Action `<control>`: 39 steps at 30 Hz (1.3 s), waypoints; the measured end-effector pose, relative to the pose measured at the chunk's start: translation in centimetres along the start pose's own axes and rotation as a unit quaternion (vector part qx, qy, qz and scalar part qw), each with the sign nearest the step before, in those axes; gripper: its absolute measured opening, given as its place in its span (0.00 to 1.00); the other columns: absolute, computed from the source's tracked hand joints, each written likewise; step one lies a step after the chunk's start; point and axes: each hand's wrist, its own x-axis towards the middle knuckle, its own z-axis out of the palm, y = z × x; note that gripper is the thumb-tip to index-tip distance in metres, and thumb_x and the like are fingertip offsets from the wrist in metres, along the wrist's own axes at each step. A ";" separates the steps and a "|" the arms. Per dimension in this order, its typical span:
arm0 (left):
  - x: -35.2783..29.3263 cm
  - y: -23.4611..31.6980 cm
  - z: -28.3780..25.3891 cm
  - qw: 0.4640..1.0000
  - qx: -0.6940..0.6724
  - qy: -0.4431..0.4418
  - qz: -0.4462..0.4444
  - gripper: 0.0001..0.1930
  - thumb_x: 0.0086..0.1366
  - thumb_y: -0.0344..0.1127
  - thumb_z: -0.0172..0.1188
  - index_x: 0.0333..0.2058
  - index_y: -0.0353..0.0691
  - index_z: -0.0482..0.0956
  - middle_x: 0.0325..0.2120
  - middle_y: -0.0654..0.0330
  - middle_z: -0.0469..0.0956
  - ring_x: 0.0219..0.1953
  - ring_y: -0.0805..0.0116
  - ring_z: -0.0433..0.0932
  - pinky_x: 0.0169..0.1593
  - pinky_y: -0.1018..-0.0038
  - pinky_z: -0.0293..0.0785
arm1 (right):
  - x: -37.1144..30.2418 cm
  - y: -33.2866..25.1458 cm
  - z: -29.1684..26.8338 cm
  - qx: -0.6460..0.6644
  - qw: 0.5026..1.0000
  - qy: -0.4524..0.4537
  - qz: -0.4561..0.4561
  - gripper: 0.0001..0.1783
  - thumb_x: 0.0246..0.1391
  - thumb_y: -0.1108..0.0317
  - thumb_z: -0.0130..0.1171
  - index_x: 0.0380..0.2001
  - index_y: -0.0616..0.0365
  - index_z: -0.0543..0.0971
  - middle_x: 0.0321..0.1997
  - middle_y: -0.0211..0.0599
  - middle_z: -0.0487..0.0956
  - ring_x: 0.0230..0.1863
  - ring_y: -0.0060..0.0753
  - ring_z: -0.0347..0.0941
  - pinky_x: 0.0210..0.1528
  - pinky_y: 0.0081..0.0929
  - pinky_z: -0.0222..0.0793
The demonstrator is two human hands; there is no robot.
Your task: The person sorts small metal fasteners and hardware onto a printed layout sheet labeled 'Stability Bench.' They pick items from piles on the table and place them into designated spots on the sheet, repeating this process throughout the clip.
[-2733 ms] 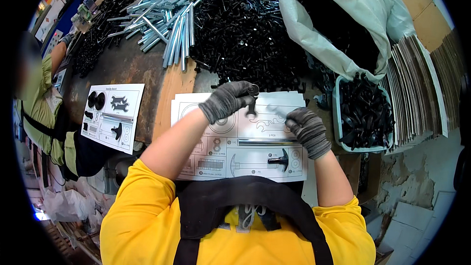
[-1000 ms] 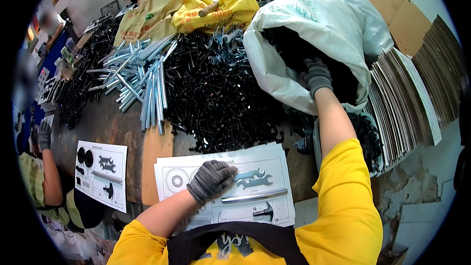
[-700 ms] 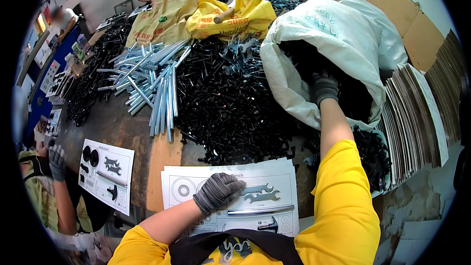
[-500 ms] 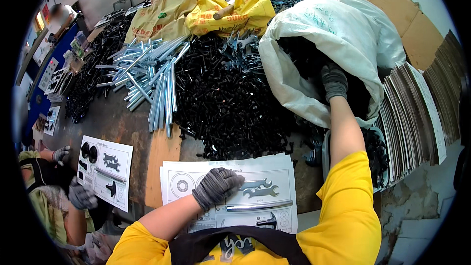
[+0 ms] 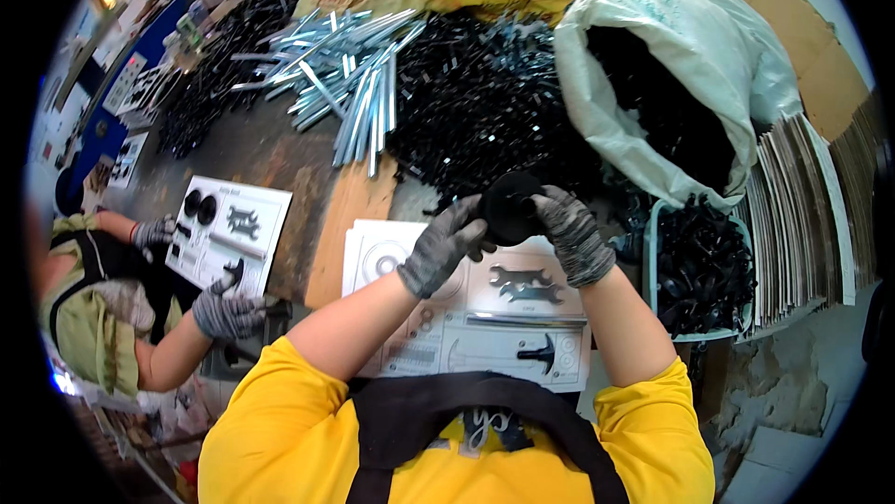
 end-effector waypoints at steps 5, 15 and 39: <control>-2.5 2.6 -4.5 0.988 0.111 0.070 0.079 0.20 0.60 0.31 0.53 0.51 0.39 0.65 0.39 0.62 0.73 0.40 0.73 0.73 0.44 0.78 0.71 | -1.5 1.5 4.9 -0.127 0.992 -0.008 -0.001 0.14 0.50 0.65 0.55 0.40 0.59 0.75 0.33 0.37 0.77 0.37 0.27 0.72 0.39 0.21 0.69; -8.4 3.0 -9.7 0.725 0.686 0.049 0.030 0.21 0.51 0.33 0.60 0.46 0.43 0.71 0.39 0.55 0.71 0.41 0.57 0.72 0.46 0.69 0.69 | -2.7 1.2 9.8 -0.571 0.809 -0.096 -0.102 0.17 0.50 0.57 0.51 0.41 0.51 0.73 0.39 0.39 0.73 0.40 0.41 0.72 0.41 0.35 0.69; 4.7 3.5 -10.3 0.645 0.763 0.029 -0.023 0.14 0.57 0.40 0.50 0.42 0.44 0.73 0.37 0.53 0.74 0.41 0.58 0.73 0.46 0.66 0.69 | 9.4 1.4 11.1 -0.777 0.603 -0.048 -0.175 0.20 0.52 0.64 0.44 0.49 0.49 0.69 0.62 0.36 0.58 0.62 0.39 0.55 0.59 0.42 0.51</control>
